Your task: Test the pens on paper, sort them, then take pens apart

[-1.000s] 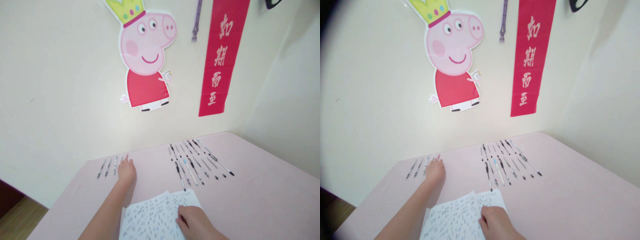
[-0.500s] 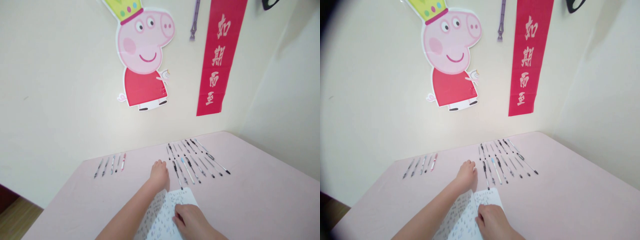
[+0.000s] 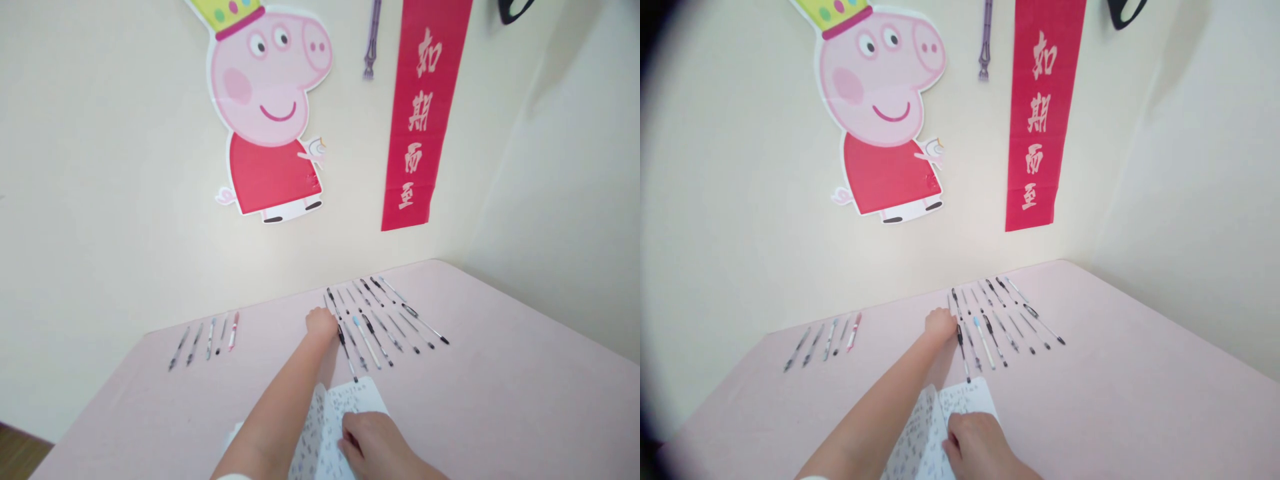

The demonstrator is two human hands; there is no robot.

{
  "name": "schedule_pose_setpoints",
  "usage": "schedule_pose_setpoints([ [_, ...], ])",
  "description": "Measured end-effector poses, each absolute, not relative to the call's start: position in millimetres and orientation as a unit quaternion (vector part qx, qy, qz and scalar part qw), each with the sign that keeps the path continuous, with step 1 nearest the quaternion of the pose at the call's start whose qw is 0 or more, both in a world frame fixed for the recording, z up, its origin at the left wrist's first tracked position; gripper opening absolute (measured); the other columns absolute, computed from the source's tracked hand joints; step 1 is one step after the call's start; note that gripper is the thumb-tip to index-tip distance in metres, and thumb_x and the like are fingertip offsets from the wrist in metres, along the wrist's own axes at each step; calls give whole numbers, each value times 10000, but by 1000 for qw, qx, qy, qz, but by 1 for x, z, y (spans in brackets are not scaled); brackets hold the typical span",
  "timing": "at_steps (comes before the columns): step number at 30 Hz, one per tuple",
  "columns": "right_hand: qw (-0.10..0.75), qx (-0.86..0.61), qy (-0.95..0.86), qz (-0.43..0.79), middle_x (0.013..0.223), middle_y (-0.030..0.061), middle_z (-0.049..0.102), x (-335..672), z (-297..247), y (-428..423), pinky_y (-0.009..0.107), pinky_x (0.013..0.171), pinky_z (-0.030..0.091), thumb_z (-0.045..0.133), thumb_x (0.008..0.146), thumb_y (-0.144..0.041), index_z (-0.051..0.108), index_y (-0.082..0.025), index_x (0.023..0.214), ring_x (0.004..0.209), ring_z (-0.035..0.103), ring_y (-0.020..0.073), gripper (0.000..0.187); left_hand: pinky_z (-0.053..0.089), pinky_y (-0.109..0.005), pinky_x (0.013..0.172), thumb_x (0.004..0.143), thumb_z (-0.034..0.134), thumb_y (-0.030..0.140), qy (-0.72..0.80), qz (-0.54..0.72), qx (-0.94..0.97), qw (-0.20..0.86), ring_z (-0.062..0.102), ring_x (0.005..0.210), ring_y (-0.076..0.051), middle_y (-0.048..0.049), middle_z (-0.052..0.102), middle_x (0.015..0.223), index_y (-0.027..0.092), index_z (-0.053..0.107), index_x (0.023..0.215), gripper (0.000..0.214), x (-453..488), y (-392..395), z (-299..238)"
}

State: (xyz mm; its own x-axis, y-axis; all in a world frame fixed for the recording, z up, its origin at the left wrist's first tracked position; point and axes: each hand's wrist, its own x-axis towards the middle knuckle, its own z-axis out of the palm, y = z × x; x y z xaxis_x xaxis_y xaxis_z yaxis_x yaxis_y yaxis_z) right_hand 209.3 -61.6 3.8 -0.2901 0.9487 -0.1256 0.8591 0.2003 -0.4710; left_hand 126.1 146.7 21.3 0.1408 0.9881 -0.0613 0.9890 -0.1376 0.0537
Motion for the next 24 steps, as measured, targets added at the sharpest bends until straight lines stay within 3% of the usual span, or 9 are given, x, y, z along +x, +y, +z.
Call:
schedule_pose_setpoints([
  [6,90,-593,-764,237,787,30,691,209,4,-61,243,584,283,497,785,-257,626,-209,780,716,610,176,138,457,-330,759,795,392,212,663,-14,748,21,593,958,-263,-168,649,987,113,663,946,326,115,147,23],
  [14,95,-586,-771,231,783,27,687,210,-1,-60,240,594,294,493,793,-263,616,-205,777,715,608,173,137,449,-327,744,847,304,285,701,1,712,-42,591,927,-246,-165,632,979,113,634,980,396,35,129,41],
  [24,95,-585,-770,237,765,23,682,209,3,-61,237,584,300,479,802,-238,605,-201,765,693,600,167,136,458,-328,722,843,315,239,753,-20,654,-73,602,910,-258,-180,649,947,110,647,922,365,-39,104,32],
])
